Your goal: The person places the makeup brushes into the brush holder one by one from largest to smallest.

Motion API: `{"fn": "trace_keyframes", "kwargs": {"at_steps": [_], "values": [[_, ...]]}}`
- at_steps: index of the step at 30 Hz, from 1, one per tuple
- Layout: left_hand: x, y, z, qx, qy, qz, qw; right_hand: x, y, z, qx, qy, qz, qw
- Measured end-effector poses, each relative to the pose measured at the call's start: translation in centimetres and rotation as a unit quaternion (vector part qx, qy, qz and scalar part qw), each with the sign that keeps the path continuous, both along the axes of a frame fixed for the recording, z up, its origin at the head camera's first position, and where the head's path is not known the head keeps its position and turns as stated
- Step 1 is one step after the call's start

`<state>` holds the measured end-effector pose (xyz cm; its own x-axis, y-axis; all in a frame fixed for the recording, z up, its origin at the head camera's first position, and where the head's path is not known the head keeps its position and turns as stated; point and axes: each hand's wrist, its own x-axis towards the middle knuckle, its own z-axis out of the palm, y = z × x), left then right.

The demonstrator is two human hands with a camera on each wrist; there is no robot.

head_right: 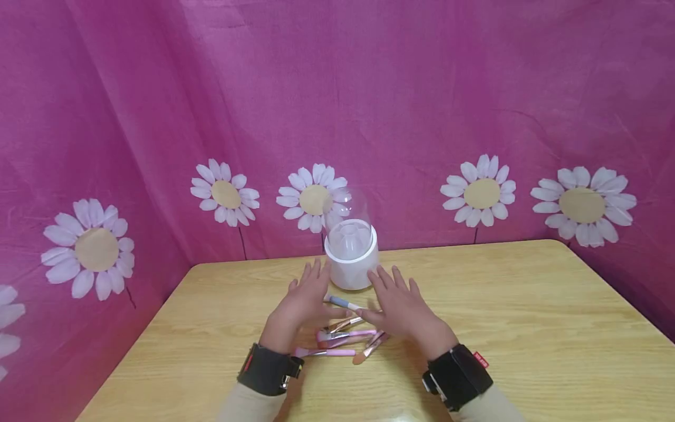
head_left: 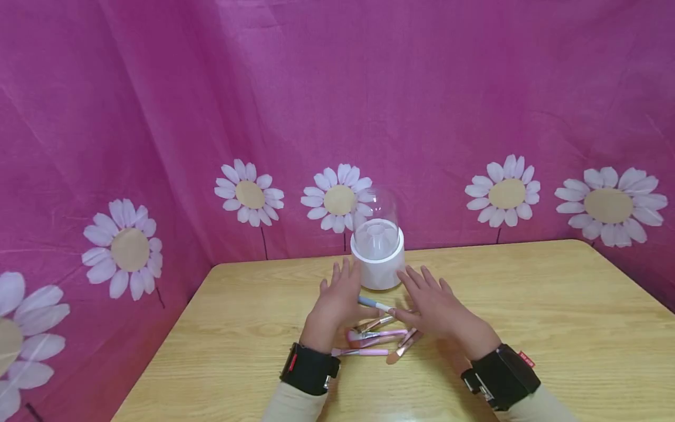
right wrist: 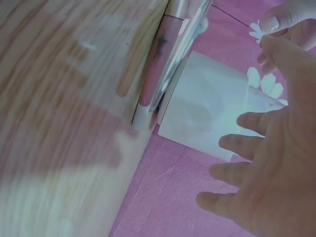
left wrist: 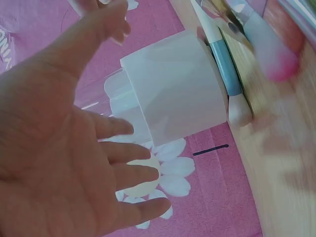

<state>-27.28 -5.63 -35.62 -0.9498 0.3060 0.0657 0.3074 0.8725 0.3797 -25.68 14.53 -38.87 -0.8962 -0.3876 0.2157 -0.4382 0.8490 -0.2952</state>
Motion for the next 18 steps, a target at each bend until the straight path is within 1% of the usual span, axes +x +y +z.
{"fn": "trace_keyframes", "kwargs": {"at_steps": [2,4,6,8,9,10,12,14,16,18], "values": [[-0.2,0.0,-0.1,0.011,0.006,0.003,0.9999,0.0,0.2,0.1,0.002,0.003,-0.004,1.0000],[-0.6,-0.1,-0.1,0.032,0.023,-0.009,0.9992,-0.1,0.3,0.2,-0.002,0.010,-0.009,0.9999],[-1.3,-0.4,-0.1,0.070,0.034,-0.029,0.9966,-0.1,0.5,0.5,-0.006,0.016,-0.010,0.9998],[-2.0,-0.8,-0.1,0.112,0.027,-0.035,0.9928,-0.1,0.6,0.7,-0.010,0.017,-0.008,0.9998],[-2.4,-0.9,-0.2,0.135,0.022,-0.034,0.9900,-0.1,0.6,0.8,-0.011,0.017,-0.007,0.9998],[-2.9,-1.1,-0.2,0.154,0.012,-0.025,0.9876,-0.1,0.6,0.8,-0.013,0.016,-0.006,0.9998],[-4.0,-1.2,-0.3,0.183,-0.005,0.003,0.9832,0.0,0.7,1.0,-0.017,0.016,-0.009,0.9997],[-5.5,-1.1,-0.4,0.201,-0.004,0.020,0.9794,0.1,0.8,1.1,-0.022,0.018,-0.014,0.9995],[-7.2,-1.1,-0.6,0.222,0.006,0.022,0.9748,0.2,0.9,1.2,-0.024,0.021,-0.019,0.9993],[-8.7,-1.0,-1.1,0.243,0.012,0.013,0.9700,0.1,1.0,1.2,-0.023,0.025,-0.021,0.9992]]}}
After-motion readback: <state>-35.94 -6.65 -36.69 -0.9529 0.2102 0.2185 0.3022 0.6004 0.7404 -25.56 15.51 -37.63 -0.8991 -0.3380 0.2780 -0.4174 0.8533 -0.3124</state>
